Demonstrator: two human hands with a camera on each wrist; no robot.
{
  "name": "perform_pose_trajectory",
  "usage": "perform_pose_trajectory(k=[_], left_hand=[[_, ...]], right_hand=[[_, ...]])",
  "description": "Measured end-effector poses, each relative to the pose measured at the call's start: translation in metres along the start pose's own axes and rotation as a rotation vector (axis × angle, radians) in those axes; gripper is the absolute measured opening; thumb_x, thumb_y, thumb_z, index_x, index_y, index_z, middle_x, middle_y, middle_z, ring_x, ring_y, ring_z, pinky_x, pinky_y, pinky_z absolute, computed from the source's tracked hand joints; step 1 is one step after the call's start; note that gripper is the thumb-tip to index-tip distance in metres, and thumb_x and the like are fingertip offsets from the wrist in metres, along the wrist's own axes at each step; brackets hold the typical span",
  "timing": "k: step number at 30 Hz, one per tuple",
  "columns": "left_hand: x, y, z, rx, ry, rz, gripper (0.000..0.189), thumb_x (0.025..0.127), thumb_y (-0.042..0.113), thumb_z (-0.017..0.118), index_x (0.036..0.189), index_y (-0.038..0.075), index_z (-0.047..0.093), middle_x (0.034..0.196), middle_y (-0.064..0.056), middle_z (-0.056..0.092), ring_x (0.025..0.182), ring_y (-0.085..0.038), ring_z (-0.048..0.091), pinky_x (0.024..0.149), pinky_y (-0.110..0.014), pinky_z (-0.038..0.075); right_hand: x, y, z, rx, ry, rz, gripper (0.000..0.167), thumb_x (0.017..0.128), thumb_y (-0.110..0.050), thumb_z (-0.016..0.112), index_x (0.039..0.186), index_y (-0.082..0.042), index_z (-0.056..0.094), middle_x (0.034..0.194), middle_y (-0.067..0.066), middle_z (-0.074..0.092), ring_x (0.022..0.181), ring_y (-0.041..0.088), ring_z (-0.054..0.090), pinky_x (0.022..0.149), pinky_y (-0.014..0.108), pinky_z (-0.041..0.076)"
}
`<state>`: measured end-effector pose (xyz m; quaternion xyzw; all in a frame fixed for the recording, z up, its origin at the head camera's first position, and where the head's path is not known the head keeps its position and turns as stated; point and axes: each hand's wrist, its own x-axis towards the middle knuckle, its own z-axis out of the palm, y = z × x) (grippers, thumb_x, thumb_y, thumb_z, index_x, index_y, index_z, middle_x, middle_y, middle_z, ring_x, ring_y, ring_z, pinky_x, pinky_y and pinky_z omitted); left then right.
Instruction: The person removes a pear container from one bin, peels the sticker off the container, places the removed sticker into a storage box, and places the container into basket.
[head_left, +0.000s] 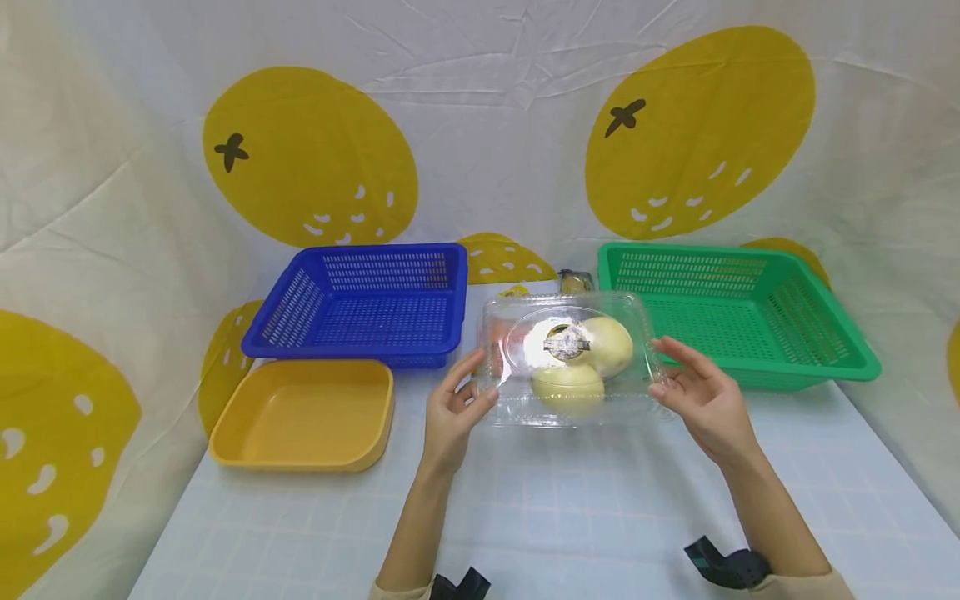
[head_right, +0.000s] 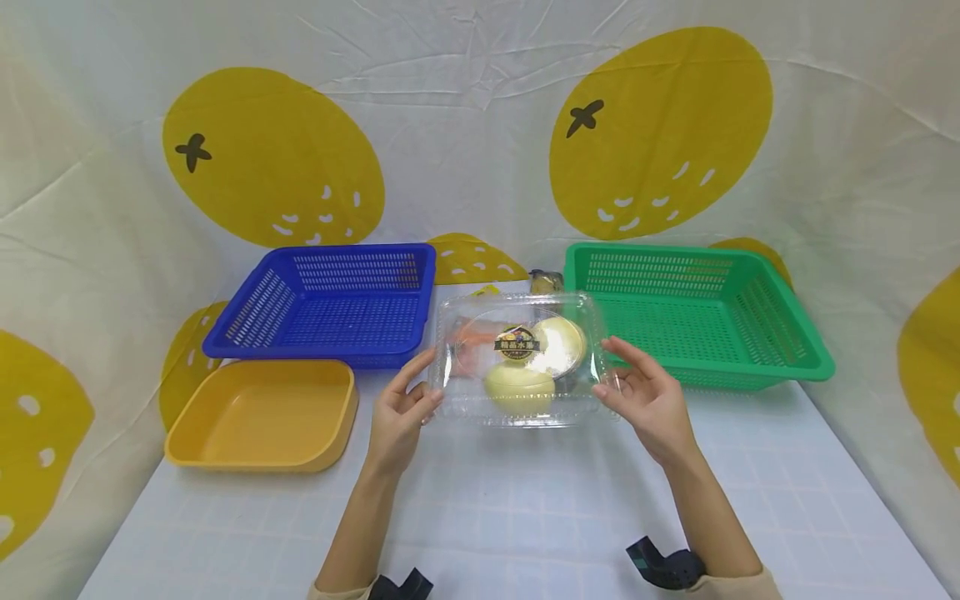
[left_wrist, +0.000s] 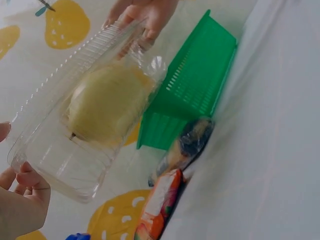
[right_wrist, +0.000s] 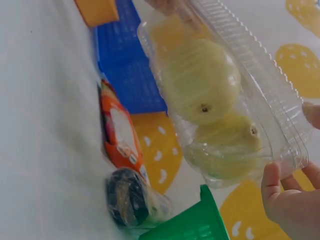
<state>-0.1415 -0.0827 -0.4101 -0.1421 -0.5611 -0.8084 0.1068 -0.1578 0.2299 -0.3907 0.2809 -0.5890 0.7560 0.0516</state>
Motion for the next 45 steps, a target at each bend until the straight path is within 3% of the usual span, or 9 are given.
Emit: perform_pose_trajectory(k=[11, 19, 25, 27, 31, 38, 45], left_hand=[[-0.023, -0.002, -0.022, 0.037, 0.044, -0.001, 0.054, 0.079, -0.013, 0.059, 0.131, -0.013, 0.043, 0.137, -0.013, 0.044, 0.067, -0.003, 0.044, 0.063, -0.011, 0.043], [-0.040, -0.005, -0.038, 0.079, 0.107, -0.070, 0.055, 0.081, -0.013, 0.055, 0.134, -0.009, 0.043, 0.133, -0.007, 0.047, 0.069, -0.003, 0.043, 0.061, -0.012, 0.041], [-0.051, -0.006, -0.051, 0.112, 0.111, -0.093, 0.056, 0.082, -0.013, 0.054, 0.136, -0.008, 0.041, 0.123, -0.003, 0.050, 0.069, -0.003, 0.042, 0.059, -0.012, 0.040], [-0.054, -0.005, -0.054, 0.127, 0.099, -0.086, 0.056, 0.082, -0.013, 0.055, 0.136, -0.009, 0.041, 0.110, -0.002, 0.055, 0.068, -0.003, 0.042, 0.058, -0.012, 0.040], [-0.058, -0.003, -0.058, 0.135, 0.090, -0.082, 0.055, 0.083, -0.011, 0.056, 0.136, -0.008, 0.041, 0.101, -0.001, 0.055, 0.070, -0.003, 0.043, 0.058, -0.013, 0.041], [-0.063, -0.004, -0.061, 0.092, 0.050, -0.053, 0.054, 0.083, -0.014, 0.054, 0.134, -0.014, 0.038, 0.128, -0.003, 0.051, 0.075, -0.003, 0.046, 0.065, -0.012, 0.045], [-0.068, -0.012, -0.061, 0.093, 0.046, -0.047, 0.054, 0.082, -0.015, 0.053, 0.133, -0.015, 0.038, 0.122, -0.006, 0.054, 0.072, -0.003, 0.044, 0.060, -0.011, 0.042]], right_hand=[[-0.011, 0.018, 0.020, -0.051, 0.016, 0.027, 0.061, 0.079, 0.024, 0.056, 0.136, 0.010, 0.039, 0.131, 0.005, 0.051, 0.096, 0.010, 0.056, 0.072, 0.015, 0.050], [-0.024, 0.037, 0.040, -0.100, 0.035, 0.076, 0.061, 0.077, 0.022, 0.060, 0.133, 0.013, 0.040, 0.130, 0.007, 0.049, 0.093, 0.011, 0.057, 0.072, 0.016, 0.051], [-0.036, 0.050, 0.051, -0.122, 0.031, 0.103, 0.061, 0.076, 0.021, 0.061, 0.133, 0.009, 0.043, 0.132, 0.009, 0.047, 0.091, 0.011, 0.057, 0.073, 0.017, 0.051], [-0.040, 0.054, 0.053, -0.106, 0.024, 0.104, 0.061, 0.076, 0.021, 0.061, 0.134, 0.009, 0.043, 0.134, 0.012, 0.044, 0.092, 0.011, 0.057, 0.074, 0.018, 0.052], [-0.046, 0.057, 0.058, -0.087, 0.017, 0.112, 0.061, 0.077, 0.021, 0.061, 0.134, 0.012, 0.040, 0.136, 0.012, 0.041, 0.092, 0.011, 0.056, 0.071, 0.019, 0.052], [-0.051, 0.057, 0.060, -0.107, 0.010, 0.095, 0.062, 0.076, 0.021, 0.062, 0.134, 0.008, 0.044, 0.135, 0.012, 0.042, 0.091, 0.011, 0.057, 0.078, 0.018, 0.051], [-0.057, 0.057, 0.057, -0.152, 0.037, 0.123, 0.061, 0.074, 0.020, 0.064, 0.131, 0.012, 0.044, 0.132, 0.015, 0.042, 0.092, 0.012, 0.057, 0.084, 0.017, 0.049]])
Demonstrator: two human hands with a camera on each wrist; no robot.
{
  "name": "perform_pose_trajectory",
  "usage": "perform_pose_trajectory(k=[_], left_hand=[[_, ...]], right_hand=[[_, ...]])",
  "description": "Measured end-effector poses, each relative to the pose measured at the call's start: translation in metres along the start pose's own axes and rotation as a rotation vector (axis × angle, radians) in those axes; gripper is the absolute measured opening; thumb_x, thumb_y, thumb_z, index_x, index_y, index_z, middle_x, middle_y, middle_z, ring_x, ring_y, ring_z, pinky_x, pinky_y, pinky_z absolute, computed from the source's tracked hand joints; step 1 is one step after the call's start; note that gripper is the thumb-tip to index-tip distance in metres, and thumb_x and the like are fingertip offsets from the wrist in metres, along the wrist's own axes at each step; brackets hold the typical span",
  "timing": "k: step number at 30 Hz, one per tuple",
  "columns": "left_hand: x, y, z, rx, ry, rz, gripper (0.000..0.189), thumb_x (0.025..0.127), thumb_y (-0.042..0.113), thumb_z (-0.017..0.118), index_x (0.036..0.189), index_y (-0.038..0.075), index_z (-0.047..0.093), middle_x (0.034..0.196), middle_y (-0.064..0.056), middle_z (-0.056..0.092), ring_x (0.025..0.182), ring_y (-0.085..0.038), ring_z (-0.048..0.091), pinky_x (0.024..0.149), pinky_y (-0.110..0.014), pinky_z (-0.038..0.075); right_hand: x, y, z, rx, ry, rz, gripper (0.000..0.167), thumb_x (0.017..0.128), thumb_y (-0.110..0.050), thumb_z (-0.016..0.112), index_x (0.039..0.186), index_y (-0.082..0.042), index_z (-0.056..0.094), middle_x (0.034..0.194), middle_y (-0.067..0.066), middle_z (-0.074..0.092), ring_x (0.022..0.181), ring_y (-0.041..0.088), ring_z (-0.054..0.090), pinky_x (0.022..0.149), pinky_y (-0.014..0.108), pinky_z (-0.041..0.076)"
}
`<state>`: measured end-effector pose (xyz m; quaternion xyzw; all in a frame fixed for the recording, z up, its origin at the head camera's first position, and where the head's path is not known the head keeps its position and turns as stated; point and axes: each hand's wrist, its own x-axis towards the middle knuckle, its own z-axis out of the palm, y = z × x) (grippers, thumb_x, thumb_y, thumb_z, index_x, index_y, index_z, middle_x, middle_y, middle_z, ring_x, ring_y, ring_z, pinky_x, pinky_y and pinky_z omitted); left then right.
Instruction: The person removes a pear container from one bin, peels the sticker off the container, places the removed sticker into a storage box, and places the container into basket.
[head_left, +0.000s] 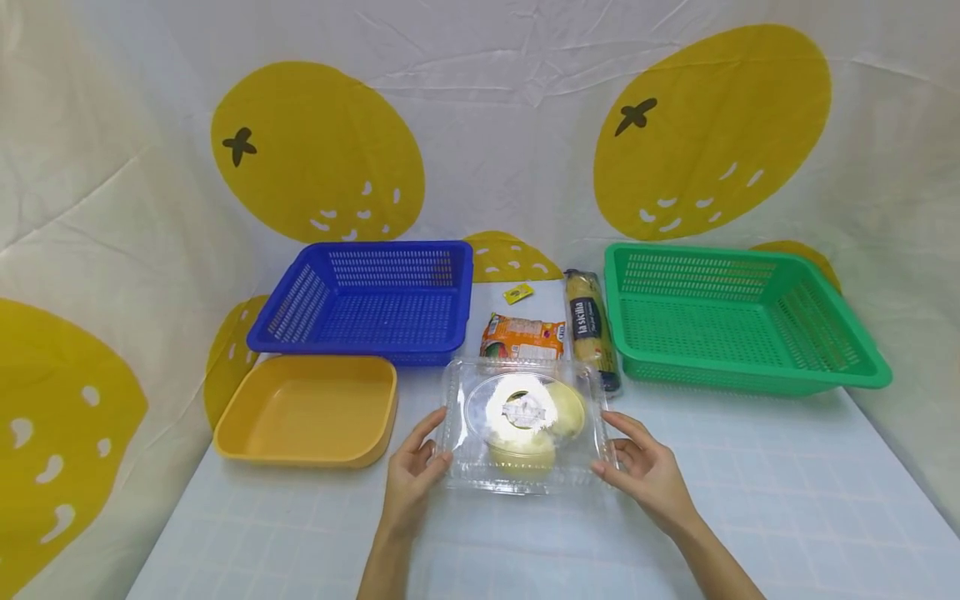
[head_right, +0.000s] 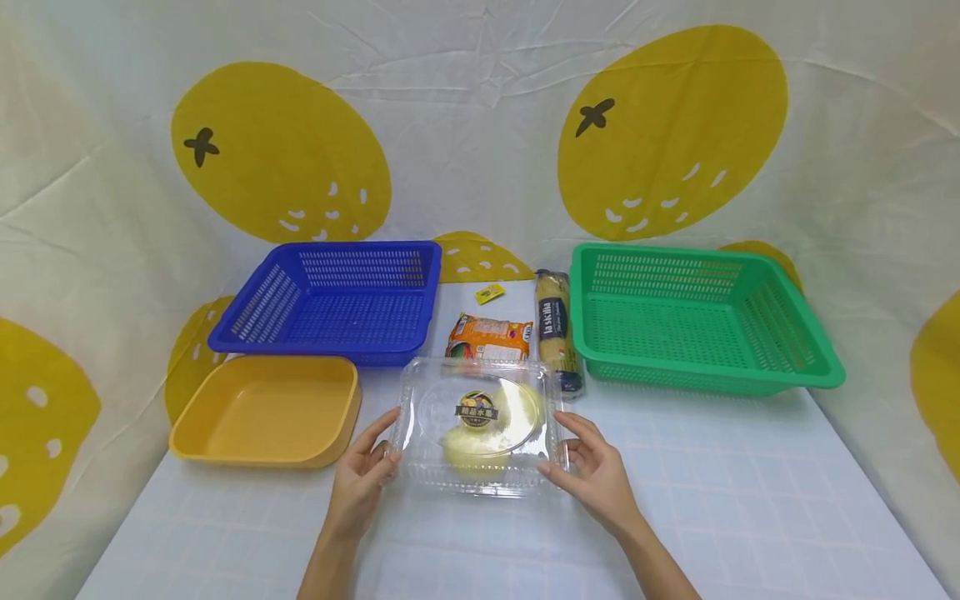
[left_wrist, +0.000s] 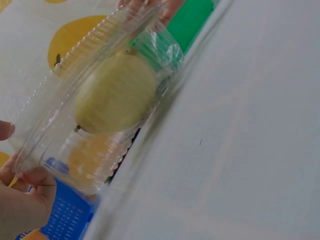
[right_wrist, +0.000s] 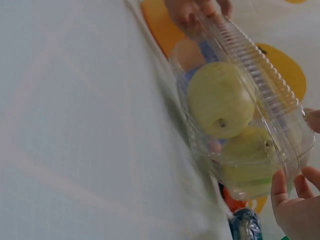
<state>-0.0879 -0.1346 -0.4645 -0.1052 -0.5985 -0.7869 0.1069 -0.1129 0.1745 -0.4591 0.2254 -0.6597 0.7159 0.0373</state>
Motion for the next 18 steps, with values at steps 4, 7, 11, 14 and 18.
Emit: perform_pose_trajectory(k=[4, 7, 11, 14, 18], left_hand=[[-0.0013, -0.0047, -0.0006, 0.014, 0.001, -0.032, 0.055, 0.081, -0.015, 0.054, 0.134, -0.014, 0.039, 0.101, -0.005, 0.053, 0.068, -0.001, 0.042, 0.057, -0.011, 0.039], [-0.0020, -0.0072, -0.0017, 0.024, -0.009, -0.059, 0.055, 0.081, -0.014, 0.055, 0.134, -0.012, 0.040, 0.087, -0.003, 0.048, 0.066, -0.001, 0.041, 0.056, -0.012, 0.038], [-0.0018, -0.0087, -0.0036, 0.033, -0.030, -0.086, 0.055, 0.082, -0.013, 0.056, 0.135, -0.011, 0.040, 0.074, 0.000, 0.044, 0.065, -0.001, 0.041, 0.054, -0.012, 0.036], [-0.0012, -0.0092, -0.0043, 0.057, -0.025, -0.113, 0.055, 0.081, -0.013, 0.056, 0.134, -0.010, 0.040, 0.069, 0.000, 0.043, 0.063, -0.002, 0.041, 0.053, -0.013, 0.036], [-0.0005, -0.0081, -0.0036, 0.153, 0.010, -0.154, 0.053, 0.082, -0.010, 0.057, 0.133, -0.004, 0.045, 0.068, 0.000, 0.048, 0.062, -0.004, 0.045, 0.055, -0.015, 0.039]], right_hand=[[-0.0024, 0.0022, -0.0017, -0.019, 0.010, 0.017, 0.060, 0.074, 0.019, 0.065, 0.131, 0.009, 0.046, 0.131, 0.013, 0.043, 0.093, 0.011, 0.057, 0.087, 0.017, 0.048], [-0.0032, 0.0042, -0.0033, -0.023, -0.002, 0.005, 0.060, 0.075, 0.019, 0.065, 0.131, 0.008, 0.047, 0.131, 0.010, 0.044, 0.093, 0.010, 0.057, 0.088, 0.016, 0.047], [-0.0022, 0.0062, -0.0058, -0.024, -0.019, -0.013, 0.059, 0.075, 0.019, 0.064, 0.131, 0.008, 0.047, 0.132, 0.010, 0.044, 0.094, 0.010, 0.057, 0.090, 0.016, 0.046], [-0.0010, 0.0064, -0.0070, -0.026, -0.026, -0.009, 0.059, 0.075, 0.019, 0.064, 0.131, 0.009, 0.047, 0.132, 0.011, 0.044, 0.094, 0.012, 0.057, 0.089, 0.016, 0.047], [0.0002, 0.0064, -0.0075, -0.028, -0.027, 0.010, 0.059, 0.076, 0.018, 0.064, 0.131, 0.007, 0.048, 0.132, 0.009, 0.045, 0.093, 0.013, 0.058, 0.084, 0.017, 0.049]])
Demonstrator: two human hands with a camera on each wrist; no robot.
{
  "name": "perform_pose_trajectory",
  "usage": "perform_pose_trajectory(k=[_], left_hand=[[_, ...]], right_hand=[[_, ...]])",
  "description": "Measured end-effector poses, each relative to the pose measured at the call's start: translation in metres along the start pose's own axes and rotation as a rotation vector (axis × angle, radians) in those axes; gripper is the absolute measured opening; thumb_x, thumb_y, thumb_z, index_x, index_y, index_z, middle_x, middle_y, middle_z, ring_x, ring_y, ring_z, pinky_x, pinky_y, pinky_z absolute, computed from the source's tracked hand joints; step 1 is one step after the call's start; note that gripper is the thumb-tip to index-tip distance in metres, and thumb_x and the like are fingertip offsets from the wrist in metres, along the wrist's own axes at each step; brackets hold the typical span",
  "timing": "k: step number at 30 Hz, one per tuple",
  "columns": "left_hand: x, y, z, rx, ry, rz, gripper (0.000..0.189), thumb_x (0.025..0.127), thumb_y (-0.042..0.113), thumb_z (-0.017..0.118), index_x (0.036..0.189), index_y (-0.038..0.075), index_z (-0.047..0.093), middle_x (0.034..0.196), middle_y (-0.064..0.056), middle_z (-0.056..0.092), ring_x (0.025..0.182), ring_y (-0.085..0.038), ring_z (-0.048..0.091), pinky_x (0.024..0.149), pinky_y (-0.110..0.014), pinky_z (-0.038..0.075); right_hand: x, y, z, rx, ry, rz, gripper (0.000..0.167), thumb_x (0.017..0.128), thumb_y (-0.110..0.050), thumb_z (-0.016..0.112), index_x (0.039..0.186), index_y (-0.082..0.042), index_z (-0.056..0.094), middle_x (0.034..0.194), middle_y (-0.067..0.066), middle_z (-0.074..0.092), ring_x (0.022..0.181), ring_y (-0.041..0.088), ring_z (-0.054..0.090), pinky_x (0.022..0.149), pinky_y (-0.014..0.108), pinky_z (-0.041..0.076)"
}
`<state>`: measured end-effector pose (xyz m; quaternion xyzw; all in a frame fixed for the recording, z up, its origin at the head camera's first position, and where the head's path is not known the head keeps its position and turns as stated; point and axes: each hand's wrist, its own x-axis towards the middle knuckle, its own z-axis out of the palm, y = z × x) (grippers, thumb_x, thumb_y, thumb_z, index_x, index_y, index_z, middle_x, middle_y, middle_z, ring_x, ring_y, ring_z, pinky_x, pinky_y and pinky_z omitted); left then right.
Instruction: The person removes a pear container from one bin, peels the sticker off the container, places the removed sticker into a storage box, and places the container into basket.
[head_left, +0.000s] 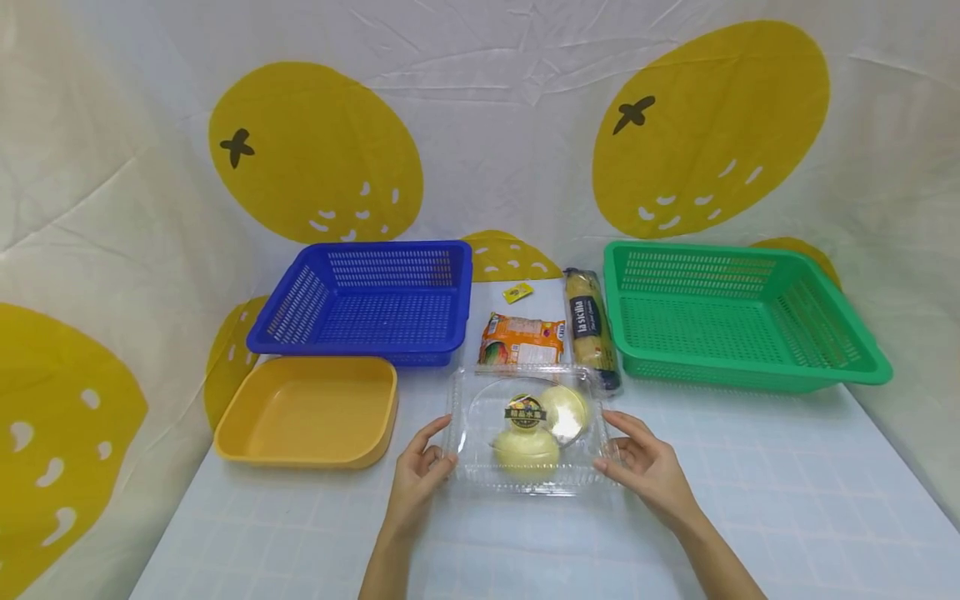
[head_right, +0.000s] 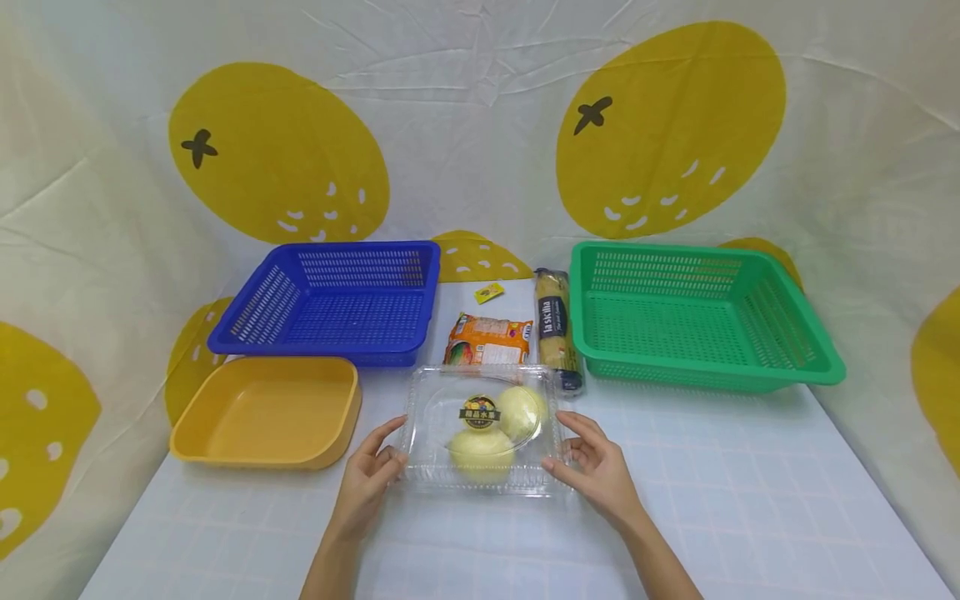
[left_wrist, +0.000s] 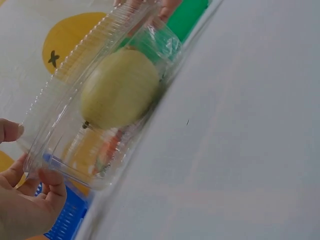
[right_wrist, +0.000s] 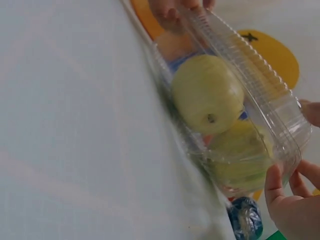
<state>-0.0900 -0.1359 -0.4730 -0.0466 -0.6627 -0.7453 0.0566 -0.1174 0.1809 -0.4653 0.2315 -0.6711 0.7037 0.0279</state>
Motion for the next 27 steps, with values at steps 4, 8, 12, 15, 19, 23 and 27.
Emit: perform_pose_trajectory(k=[4, 8, 12, 15, 19, 23, 27], left_hand=[[0.0021, 0.0023, 0.0006, 0.098, 0.046, -0.002, 0.047, 0.081, -0.007, 0.061, 0.128, -0.001, 0.053, 0.085, -0.008, 0.056, 0.070, -0.008, 0.051, 0.056, -0.017, 0.043], [0.0050, 0.0036, -0.0005, 0.135, 0.072, 0.016, 0.042, 0.080, -0.006, 0.065, 0.121, -0.001, 0.059, 0.108, -0.016, 0.058, 0.082, -0.014, 0.054, 0.058, -0.017, 0.045], [0.0069, 0.0031, -0.0015, 0.124, 0.065, 0.015, 0.041, 0.078, -0.007, 0.068, 0.118, -0.003, 0.060, 0.114, -0.019, 0.058, 0.092, -0.020, 0.055, 0.065, -0.019, 0.050], [0.0074, 0.0022, -0.0029, 0.099, 0.049, 0.000, 0.043, 0.078, -0.007, 0.068, 0.120, -0.003, 0.059, 0.118, -0.017, 0.057, 0.096, -0.024, 0.053, 0.068, -0.019, 0.051], [0.0076, 0.0028, -0.0046, 0.088, 0.031, -0.008, 0.044, 0.079, -0.007, 0.068, 0.121, 0.000, 0.059, 0.122, -0.014, 0.056, 0.097, -0.024, 0.052, 0.067, -0.019, 0.050], [0.0080, 0.0043, -0.0048, 0.129, 0.032, 0.024, 0.043, 0.078, -0.006, 0.069, 0.119, -0.001, 0.061, 0.120, -0.015, 0.058, 0.096, -0.022, 0.053, 0.069, -0.020, 0.051], [0.0084, 0.0055, -0.0041, 0.206, 0.059, 0.099, 0.041, 0.075, -0.004, 0.072, 0.114, -0.002, 0.063, 0.113, -0.015, 0.062, 0.094, -0.024, 0.055, 0.074, -0.025, 0.052]], right_hand=[[0.0008, 0.0005, -0.0001, 0.032, 0.002, 0.020, 0.057, 0.077, 0.018, 0.063, 0.131, 0.009, 0.048, 0.132, 0.007, 0.046, 0.092, 0.014, 0.059, 0.078, 0.018, 0.051], [0.0007, 0.0019, -0.0004, 0.057, 0.003, 0.038, 0.057, 0.078, 0.017, 0.063, 0.131, 0.012, 0.044, 0.132, 0.006, 0.045, 0.093, 0.013, 0.058, 0.077, 0.018, 0.051], [-0.0004, 0.0029, -0.0012, 0.050, 0.018, 0.069, 0.058, 0.078, 0.016, 0.063, 0.133, 0.010, 0.044, 0.133, 0.005, 0.045, 0.095, 0.014, 0.058, 0.082, 0.018, 0.050], [0.0004, 0.0037, -0.0024, 0.022, 0.018, 0.095, 0.061, 0.078, 0.014, 0.064, 0.135, 0.005, 0.044, 0.136, 0.009, 0.044, 0.097, 0.016, 0.058, 0.081, 0.019, 0.051], [0.0039, 0.0054, -0.0048, -0.052, -0.004, 0.114, 0.065, 0.080, 0.011, 0.065, 0.139, 0.003, 0.039, 0.141, 0.011, 0.040, 0.099, 0.016, 0.058, 0.077, 0.021, 0.053], [0.0078, 0.0067, -0.0048, -0.104, 0.000, 0.125, 0.060, 0.085, 0.006, 0.062, 0.140, 0.000, 0.040, 0.141, 0.005, 0.040, 0.099, 0.010, 0.059, 0.078, 0.022, 0.053], [0.0091, 0.0083, -0.0026, -0.093, 0.026, 0.136, 0.057, 0.088, 0.004, 0.060, 0.140, 0.000, 0.040, 0.139, 0.002, 0.042, 0.096, 0.005, 0.059, 0.079, 0.020, 0.052]])
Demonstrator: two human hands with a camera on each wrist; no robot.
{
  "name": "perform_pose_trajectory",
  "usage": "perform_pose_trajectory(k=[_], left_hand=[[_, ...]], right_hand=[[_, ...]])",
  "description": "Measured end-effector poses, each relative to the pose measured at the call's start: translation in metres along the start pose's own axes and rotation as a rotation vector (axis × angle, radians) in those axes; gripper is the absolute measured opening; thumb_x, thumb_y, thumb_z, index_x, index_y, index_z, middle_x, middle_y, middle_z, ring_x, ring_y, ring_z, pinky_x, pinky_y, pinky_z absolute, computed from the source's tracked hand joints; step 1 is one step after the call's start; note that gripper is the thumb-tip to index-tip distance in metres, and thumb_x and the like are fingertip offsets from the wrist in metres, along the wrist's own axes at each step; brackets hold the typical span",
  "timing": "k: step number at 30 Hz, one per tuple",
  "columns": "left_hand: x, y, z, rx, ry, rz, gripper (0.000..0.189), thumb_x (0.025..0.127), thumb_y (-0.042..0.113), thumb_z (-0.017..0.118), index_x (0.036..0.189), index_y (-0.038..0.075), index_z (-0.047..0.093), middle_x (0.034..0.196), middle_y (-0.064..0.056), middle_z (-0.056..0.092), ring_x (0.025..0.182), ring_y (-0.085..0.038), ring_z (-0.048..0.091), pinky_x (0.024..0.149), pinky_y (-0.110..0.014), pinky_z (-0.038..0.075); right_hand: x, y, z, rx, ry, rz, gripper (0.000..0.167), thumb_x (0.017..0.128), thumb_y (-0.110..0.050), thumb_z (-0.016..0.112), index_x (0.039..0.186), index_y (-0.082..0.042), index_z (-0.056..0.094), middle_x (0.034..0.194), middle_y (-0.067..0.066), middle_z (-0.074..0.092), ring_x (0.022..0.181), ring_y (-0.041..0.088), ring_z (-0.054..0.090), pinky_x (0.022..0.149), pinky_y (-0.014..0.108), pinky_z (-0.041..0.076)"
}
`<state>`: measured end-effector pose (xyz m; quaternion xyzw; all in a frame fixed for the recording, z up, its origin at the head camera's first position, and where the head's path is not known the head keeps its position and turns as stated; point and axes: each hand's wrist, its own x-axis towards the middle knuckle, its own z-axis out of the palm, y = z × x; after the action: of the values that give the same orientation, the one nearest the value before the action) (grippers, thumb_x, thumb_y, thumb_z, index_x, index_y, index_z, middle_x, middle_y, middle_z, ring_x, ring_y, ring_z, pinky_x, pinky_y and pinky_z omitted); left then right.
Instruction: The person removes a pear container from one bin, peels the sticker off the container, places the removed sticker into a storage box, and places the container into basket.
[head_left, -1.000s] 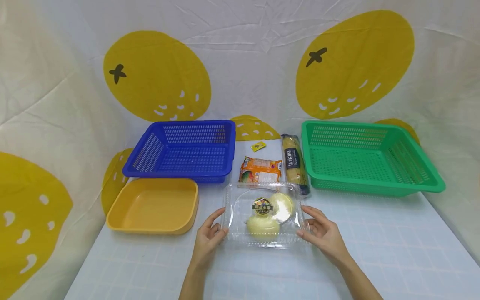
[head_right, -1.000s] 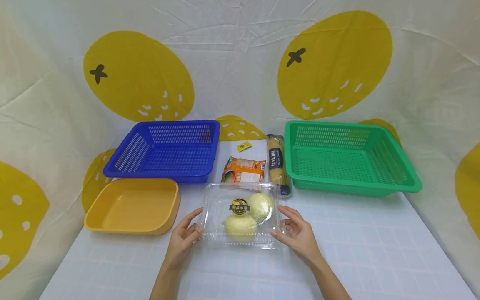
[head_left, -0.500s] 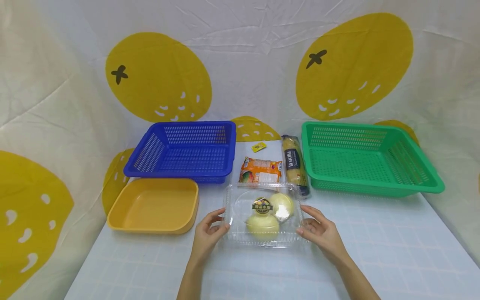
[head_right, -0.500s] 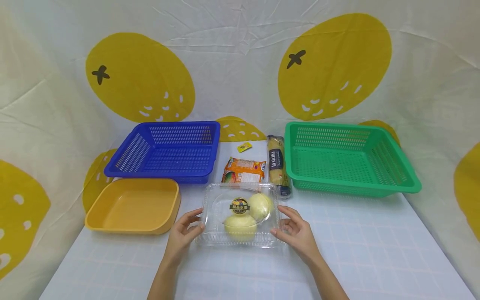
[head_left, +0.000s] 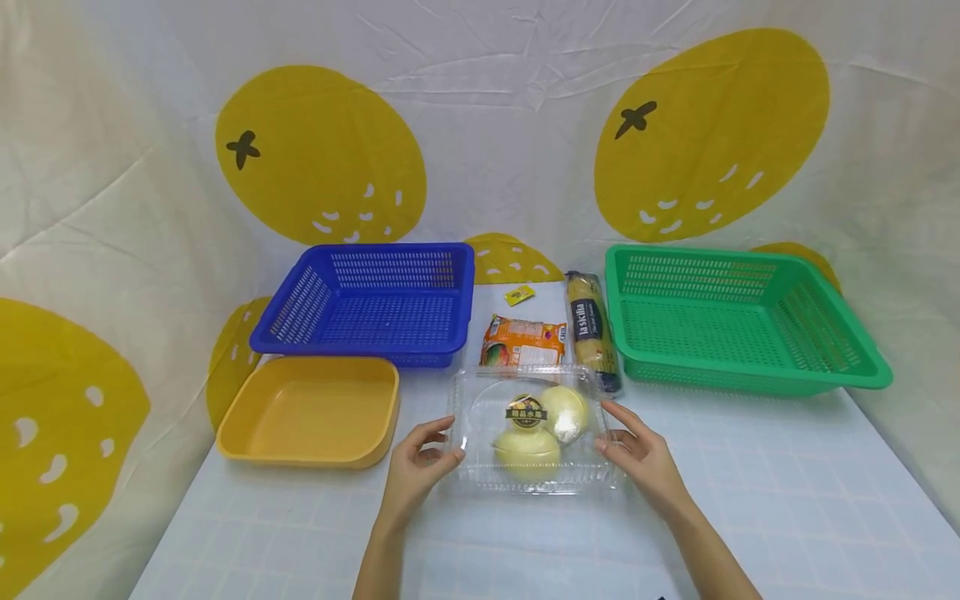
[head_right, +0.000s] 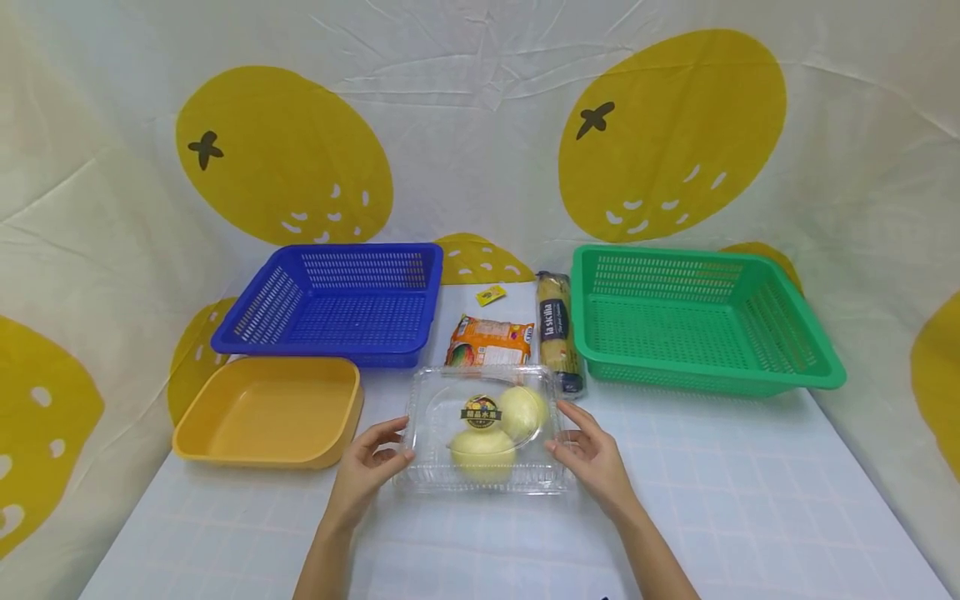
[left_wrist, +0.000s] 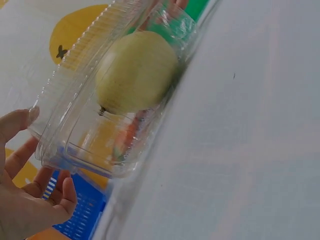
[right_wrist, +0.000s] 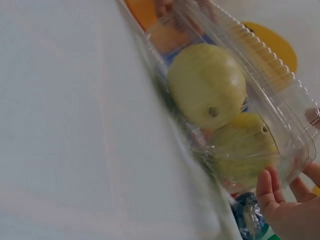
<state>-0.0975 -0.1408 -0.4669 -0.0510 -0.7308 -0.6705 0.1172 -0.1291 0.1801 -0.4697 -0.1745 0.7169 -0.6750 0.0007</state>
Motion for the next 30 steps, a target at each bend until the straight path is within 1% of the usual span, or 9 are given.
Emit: perform_pose_trajectory(k=[3, 6, 10, 13, 16, 19, 22, 26, 30], left_hand=[[0.001, 0.000, 0.000, 0.022, 0.012, 0.030, 0.041, 0.073, -0.002, 0.075, 0.113, -0.002, 0.064, 0.111, -0.015, 0.064, 0.095, -0.028, 0.055, 0.076, -0.027, 0.052], [0.002, 0.000, 0.001, 0.026, 0.021, 0.012, 0.042, 0.072, -0.002, 0.076, 0.112, 0.000, 0.065, 0.112, -0.015, 0.064, 0.096, -0.029, 0.055, 0.077, -0.031, 0.052], [0.005, 0.001, 0.003, 0.108, 0.045, 0.018, 0.042, 0.070, -0.001, 0.079, 0.110, 0.002, 0.067, 0.110, -0.013, 0.065, 0.097, -0.029, 0.055, 0.081, -0.035, 0.049], [0.010, 0.007, 0.007, 0.202, 0.066, 0.069, 0.042, 0.068, 0.000, 0.081, 0.108, 0.002, 0.068, 0.106, -0.013, 0.066, 0.096, -0.031, 0.056, 0.081, -0.038, 0.047], [0.014, 0.019, 0.011, 0.254, 0.090, 0.171, 0.041, 0.066, -0.003, 0.081, 0.105, -0.003, 0.068, 0.100, -0.017, 0.067, 0.091, -0.035, 0.058, 0.077, -0.040, 0.048], [0.018, 0.034, 0.015, 0.242, 0.104, 0.276, 0.039, 0.064, -0.008, 0.080, 0.101, -0.008, 0.067, 0.092, -0.020, 0.067, 0.084, -0.030, 0.060, 0.072, -0.040, 0.049], [0.022, 0.044, 0.017, 0.186, 0.087, 0.342, 0.038, 0.064, -0.013, 0.078, 0.100, -0.010, 0.066, 0.088, -0.020, 0.066, 0.081, -0.024, 0.060, 0.071, -0.038, 0.050], [0.028, 0.048, 0.020, 0.116, 0.036, 0.367, 0.037, 0.065, -0.018, 0.074, 0.100, -0.013, 0.064, 0.088, -0.024, 0.065, 0.080, -0.034, 0.060, 0.073, -0.036, 0.051], [0.034, 0.054, 0.024, 0.100, -0.012, 0.334, 0.033, 0.069, -0.016, 0.072, 0.101, -0.014, 0.063, 0.091, -0.026, 0.066, 0.082, -0.042, 0.060, 0.077, -0.041, 0.053]], right_hand=[[-0.001, 0.002, 0.000, 0.007, 0.006, 0.008, 0.057, 0.088, 0.004, 0.060, 0.141, -0.001, 0.040, 0.140, 0.002, 0.041, 0.096, 0.005, 0.059, 0.078, 0.020, 0.052], [-0.001, 0.002, 0.000, 0.012, 0.004, 0.013, 0.058, 0.087, 0.004, 0.060, 0.141, -0.001, 0.040, 0.140, 0.001, 0.041, 0.096, 0.006, 0.059, 0.077, 0.020, 0.052], [-0.001, 0.003, -0.001, 0.016, 0.005, 0.020, 0.058, 0.087, 0.004, 0.061, 0.141, 0.001, 0.039, 0.139, -0.002, 0.043, 0.095, 0.006, 0.059, 0.076, 0.020, 0.053], [-0.001, 0.003, -0.001, 0.017, 0.009, 0.025, 0.058, 0.087, 0.004, 0.061, 0.141, 0.000, 0.039, 0.139, -0.002, 0.043, 0.096, 0.006, 0.059, 0.076, 0.021, 0.053], [-0.001, 0.003, -0.001, 0.015, 0.006, 0.027, 0.059, 0.087, 0.004, 0.061, 0.141, -0.001, 0.040, 0.141, 0.001, 0.042, 0.097, 0.008, 0.059, 0.077, 0.022, 0.053], [0.000, 0.004, -0.001, 0.010, 0.001, 0.030, 0.059, 0.087, 0.003, 0.061, 0.141, 0.000, 0.039, 0.142, 0.004, 0.041, 0.098, 0.010, 0.059, 0.077, 0.023, 0.053], [0.000, 0.004, -0.001, 0.012, 0.001, 0.035, 0.059, 0.087, 0.003, 0.061, 0.141, 0.002, 0.038, 0.142, 0.004, 0.041, 0.099, 0.012, 0.059, 0.076, 0.023, 0.053], [0.000, 0.003, -0.001, 0.018, 0.003, 0.037, 0.059, 0.087, 0.003, 0.062, 0.140, 0.004, 0.037, 0.141, 0.002, 0.042, 0.098, 0.010, 0.059, 0.076, 0.022, 0.053], [0.001, 0.002, -0.001, 0.018, 0.009, 0.043, 0.059, 0.086, 0.003, 0.062, 0.140, 0.005, 0.037, 0.141, 0.001, 0.042, 0.097, 0.010, 0.059, 0.076, 0.022, 0.053]])
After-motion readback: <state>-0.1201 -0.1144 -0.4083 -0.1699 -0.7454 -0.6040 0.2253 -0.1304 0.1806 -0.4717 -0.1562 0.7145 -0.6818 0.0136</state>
